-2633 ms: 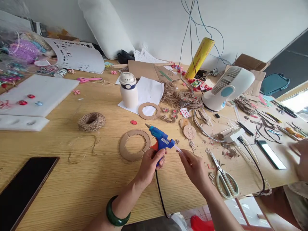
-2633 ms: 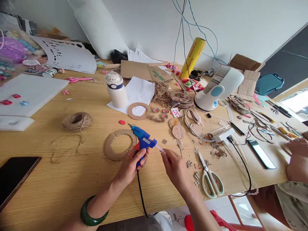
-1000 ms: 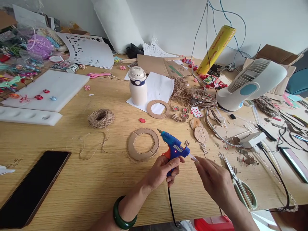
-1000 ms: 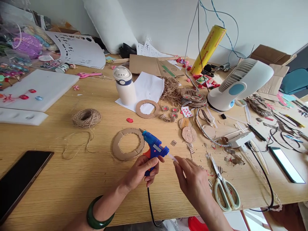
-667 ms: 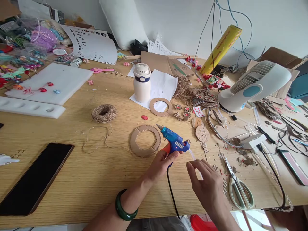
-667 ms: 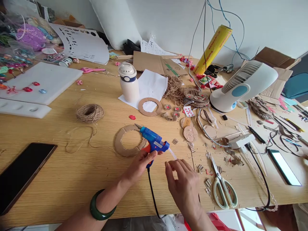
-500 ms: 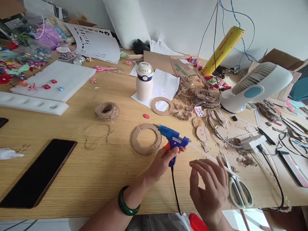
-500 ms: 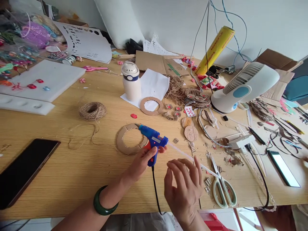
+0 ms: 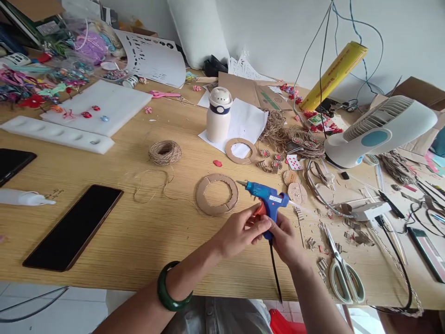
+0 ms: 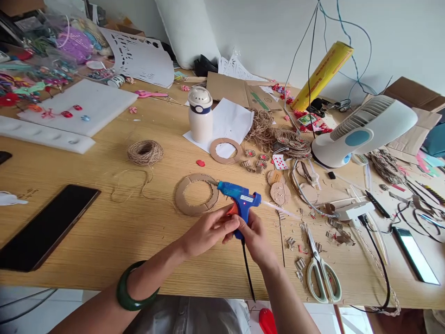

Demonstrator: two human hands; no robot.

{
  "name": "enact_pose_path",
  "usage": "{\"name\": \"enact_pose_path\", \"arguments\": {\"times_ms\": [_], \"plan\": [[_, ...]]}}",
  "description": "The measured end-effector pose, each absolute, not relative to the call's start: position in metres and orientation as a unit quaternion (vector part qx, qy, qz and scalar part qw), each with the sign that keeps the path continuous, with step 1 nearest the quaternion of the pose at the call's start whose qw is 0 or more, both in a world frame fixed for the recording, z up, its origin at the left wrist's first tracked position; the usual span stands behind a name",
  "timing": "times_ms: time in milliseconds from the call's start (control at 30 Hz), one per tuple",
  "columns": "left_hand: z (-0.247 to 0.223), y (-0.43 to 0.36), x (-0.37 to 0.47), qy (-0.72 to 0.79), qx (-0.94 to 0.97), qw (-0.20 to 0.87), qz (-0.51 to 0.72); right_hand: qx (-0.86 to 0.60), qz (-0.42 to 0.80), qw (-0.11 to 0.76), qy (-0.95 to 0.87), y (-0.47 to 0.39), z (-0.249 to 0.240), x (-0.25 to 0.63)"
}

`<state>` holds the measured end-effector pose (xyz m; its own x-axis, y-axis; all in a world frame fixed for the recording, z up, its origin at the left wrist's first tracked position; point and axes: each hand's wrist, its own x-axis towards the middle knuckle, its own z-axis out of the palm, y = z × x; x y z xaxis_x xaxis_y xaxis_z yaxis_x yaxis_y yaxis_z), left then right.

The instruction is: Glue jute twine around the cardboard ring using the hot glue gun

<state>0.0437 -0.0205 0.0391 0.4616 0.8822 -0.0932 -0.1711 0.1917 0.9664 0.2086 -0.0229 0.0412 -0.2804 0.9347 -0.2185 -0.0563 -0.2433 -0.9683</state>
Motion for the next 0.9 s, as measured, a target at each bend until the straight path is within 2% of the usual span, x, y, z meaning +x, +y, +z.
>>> {"name": "enact_pose_path", "arguments": {"times_ms": [167,233,367,567,900], "plan": [[0.024,-0.023,-0.009,0.53,0.684,0.297,0.403,-0.481,0.575,0.427,-0.506,-0.002,0.045,0.221],[0.012,-0.022,-0.025,0.533,0.737,0.208,0.358,-0.465,0.593,0.441,-0.488,0.007,0.043,0.223],[-0.005,-0.016,-0.035,0.534,0.796,0.099,0.267,-0.44,0.609,0.438,-0.493,0.022,0.036,0.22],[-0.006,-0.002,-0.013,0.552,0.798,0.046,0.24,-0.457,0.585,0.413,-0.528,0.024,0.03,0.223],[-0.011,-0.002,-0.002,0.555,0.765,0.134,0.297,-0.52,0.587,0.347,-0.514,0.018,0.022,0.234]]}}
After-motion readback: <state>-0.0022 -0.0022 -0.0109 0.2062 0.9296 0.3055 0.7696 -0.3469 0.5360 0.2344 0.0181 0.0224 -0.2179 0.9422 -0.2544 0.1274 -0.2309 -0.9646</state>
